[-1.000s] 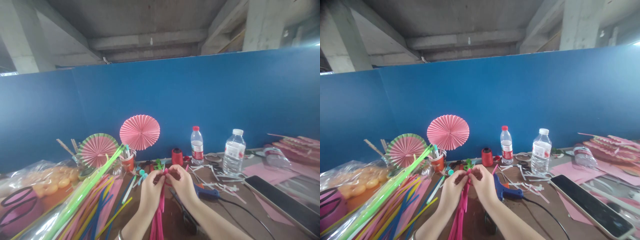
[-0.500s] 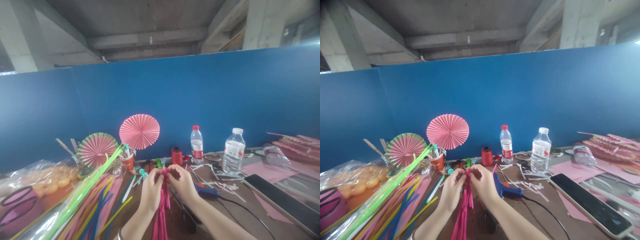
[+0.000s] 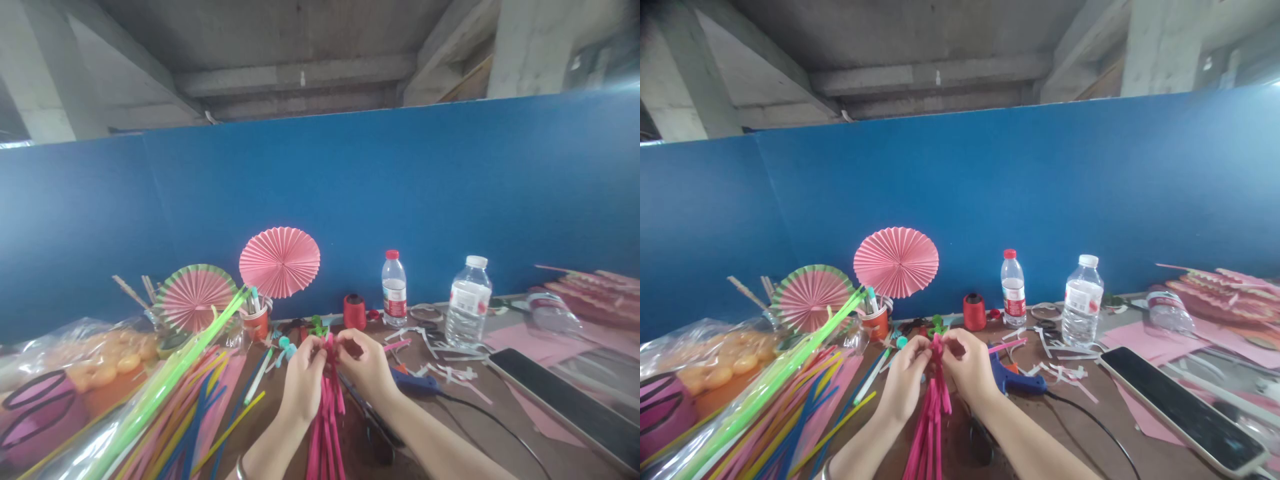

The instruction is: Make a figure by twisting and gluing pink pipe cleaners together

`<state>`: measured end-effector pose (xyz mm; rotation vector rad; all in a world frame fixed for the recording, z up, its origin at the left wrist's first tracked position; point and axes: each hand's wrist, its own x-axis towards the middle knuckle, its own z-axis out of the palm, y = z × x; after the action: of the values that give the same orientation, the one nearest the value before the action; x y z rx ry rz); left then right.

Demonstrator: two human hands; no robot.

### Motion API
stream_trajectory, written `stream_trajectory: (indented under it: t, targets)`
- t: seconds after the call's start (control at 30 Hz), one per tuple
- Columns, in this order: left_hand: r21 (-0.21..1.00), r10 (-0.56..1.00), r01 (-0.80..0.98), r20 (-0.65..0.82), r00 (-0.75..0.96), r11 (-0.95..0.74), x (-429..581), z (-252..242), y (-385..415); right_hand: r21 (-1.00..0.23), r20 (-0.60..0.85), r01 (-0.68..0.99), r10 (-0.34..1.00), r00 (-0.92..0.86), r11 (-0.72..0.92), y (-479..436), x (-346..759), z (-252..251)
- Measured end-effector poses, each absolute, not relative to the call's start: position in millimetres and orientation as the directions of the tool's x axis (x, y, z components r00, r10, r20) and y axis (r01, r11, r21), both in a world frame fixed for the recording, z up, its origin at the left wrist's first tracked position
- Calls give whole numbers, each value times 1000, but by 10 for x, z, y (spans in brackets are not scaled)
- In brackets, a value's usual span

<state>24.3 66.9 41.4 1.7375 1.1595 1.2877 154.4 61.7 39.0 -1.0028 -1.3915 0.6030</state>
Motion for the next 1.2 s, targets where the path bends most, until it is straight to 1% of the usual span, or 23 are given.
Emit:
stream_trajectory:
  t: [0.17, 0.33, 0.73, 0.93, 1.2]
  targets:
    - [853, 905, 305, 410, 113, -424, 244, 475, 631, -820, 553, 260, 823, 127, 511, 642, 1548, 375]
    - [788, 872, 378, 470, 138, -485, 232, 533, 591, -781, 596, 316, 794, 117, 539, 633, 1547, 368]
    - [691, 842, 507, 519, 148, -515, 198, 545, 598, -640, 725, 405, 688, 36, 653, 669, 1581, 353]
    - [659, 830, 537, 536, 156, -527, 198, 537, 614, -612, 744, 424, 668, 21, 668, 637, 1575, 358]
    - [634, 817, 548, 548, 179, -545, 197, 511, 618, -609, 744, 448, 667, 37, 654, 644, 1568, 370]
